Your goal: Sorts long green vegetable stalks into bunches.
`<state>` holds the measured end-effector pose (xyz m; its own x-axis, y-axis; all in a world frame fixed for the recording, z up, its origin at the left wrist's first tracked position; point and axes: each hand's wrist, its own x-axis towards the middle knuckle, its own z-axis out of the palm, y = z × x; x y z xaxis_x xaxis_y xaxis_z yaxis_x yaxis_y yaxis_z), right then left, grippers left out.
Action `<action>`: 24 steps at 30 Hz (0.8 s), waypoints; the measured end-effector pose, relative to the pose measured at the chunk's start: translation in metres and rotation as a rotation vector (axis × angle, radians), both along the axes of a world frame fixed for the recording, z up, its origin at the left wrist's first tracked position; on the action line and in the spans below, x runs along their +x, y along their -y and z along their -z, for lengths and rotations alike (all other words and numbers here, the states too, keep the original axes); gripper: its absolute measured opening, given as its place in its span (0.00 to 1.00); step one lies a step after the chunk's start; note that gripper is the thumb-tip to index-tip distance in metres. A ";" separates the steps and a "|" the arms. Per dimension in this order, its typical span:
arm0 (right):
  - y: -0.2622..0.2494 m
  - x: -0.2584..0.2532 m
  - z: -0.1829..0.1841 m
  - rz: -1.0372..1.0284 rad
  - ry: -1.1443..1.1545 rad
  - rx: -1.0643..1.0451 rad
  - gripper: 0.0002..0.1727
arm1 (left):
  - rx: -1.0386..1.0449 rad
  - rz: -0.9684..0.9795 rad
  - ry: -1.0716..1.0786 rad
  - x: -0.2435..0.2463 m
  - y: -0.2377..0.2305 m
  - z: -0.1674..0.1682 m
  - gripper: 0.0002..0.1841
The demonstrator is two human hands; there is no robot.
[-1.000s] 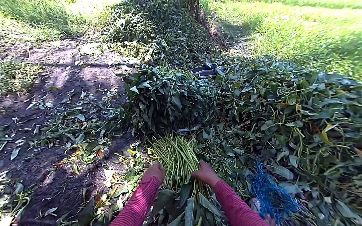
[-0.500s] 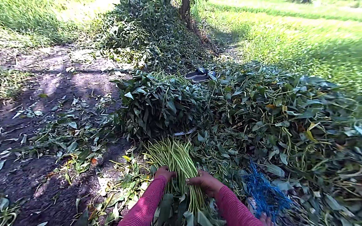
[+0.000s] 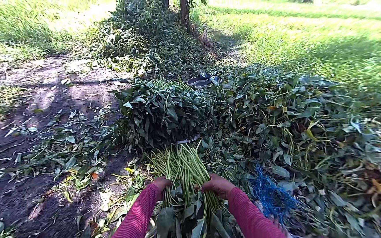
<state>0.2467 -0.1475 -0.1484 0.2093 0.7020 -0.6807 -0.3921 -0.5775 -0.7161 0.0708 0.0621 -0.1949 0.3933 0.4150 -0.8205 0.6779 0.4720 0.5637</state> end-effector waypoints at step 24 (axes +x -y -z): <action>0.034 0.017 -0.049 0.229 0.075 0.119 0.16 | -0.042 -0.097 0.426 -0.022 0.037 -0.145 0.12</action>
<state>0.2641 -0.1818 -0.0994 0.4189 0.7049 -0.5724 -0.4461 -0.3893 -0.8059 0.0484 0.0247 -0.0503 0.6609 0.4363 -0.6106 0.3405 0.5508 0.7620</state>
